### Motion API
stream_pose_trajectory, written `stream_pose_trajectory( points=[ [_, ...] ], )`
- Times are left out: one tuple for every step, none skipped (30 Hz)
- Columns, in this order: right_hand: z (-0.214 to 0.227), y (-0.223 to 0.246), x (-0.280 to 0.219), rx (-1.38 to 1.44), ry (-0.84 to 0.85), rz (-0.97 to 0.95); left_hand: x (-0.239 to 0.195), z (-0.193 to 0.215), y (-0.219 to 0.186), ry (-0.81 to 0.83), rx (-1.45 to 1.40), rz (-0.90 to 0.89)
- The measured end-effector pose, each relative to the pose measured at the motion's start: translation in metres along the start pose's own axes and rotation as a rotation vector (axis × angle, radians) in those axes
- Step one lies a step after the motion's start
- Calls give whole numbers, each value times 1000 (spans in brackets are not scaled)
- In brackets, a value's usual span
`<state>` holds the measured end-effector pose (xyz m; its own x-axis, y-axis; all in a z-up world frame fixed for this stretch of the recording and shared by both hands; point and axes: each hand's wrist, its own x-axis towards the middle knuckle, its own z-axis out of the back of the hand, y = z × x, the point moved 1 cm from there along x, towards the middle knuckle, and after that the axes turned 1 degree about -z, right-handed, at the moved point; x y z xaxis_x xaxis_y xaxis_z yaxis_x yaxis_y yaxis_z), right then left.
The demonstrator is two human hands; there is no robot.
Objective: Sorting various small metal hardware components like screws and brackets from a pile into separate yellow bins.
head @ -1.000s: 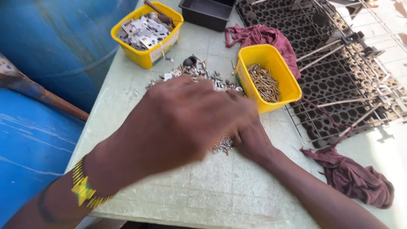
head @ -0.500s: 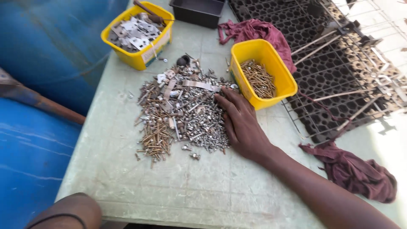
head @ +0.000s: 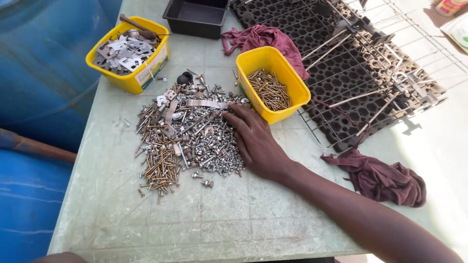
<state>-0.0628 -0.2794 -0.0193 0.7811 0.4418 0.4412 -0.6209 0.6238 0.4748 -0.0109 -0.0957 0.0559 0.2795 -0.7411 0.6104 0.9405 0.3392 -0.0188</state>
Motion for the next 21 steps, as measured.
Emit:
stream_pose_trajectory(
  points=[
    [3,0,-2,1,4,3,-3,-1,2,7,-1,11],
    [4,0,-2,32,12,-6,-9,1,3,14,8,33],
    [5,1,-2,63,20,-16,-15,3,4,21,17,55],
    [6,1,-1,73,28,-6,-21,6,3,32,22,76],
    [7,1,-1,142,-14,-53,-29,8,3,44,27,97],
    [9,-1,0,207,-61,-101,-37,11,4,54,31,112],
    [5,-5,-1,213,-56,-93,-41,18,6,63,36,127],
    [3,-10,-2,205,-129,-77,-43,20,8,68,39,137],
    [2,-16,-1,198,-202,-59,-42,18,9,72,43,148],
    [4,-11,2,196,-200,-55,-42,16,7,67,45,150],
    [7,-6,6,201,-241,-23,-41,12,5,161,37,211],
    [8,0,6,211,-277,5,-43,7,2,259,24,278],
    [5,-3,7,213,-268,4,-47,2,3,258,21,286],
    [1,-5,8,184,-227,-13,-50,0,5,243,35,275],
    [-3,-7,9,155,-186,-29,-53,-3,6,229,49,265],
    [-4,-6,10,158,-186,-34,-56,-8,8,234,46,265],
    [-5,-5,10,105,-137,6,-60,-13,8,188,62,248],
    [-5,-4,12,48,-89,51,-62,-16,10,138,83,230],
    [-4,-3,10,48,-89,53,-64,-19,11,138,84,231],
    [-4,-3,9,20,-47,51,-65,-20,11,103,104,214],
    [-2,-3,7,-9,-5,49,-65,-21,10,69,124,198]
  ],
)
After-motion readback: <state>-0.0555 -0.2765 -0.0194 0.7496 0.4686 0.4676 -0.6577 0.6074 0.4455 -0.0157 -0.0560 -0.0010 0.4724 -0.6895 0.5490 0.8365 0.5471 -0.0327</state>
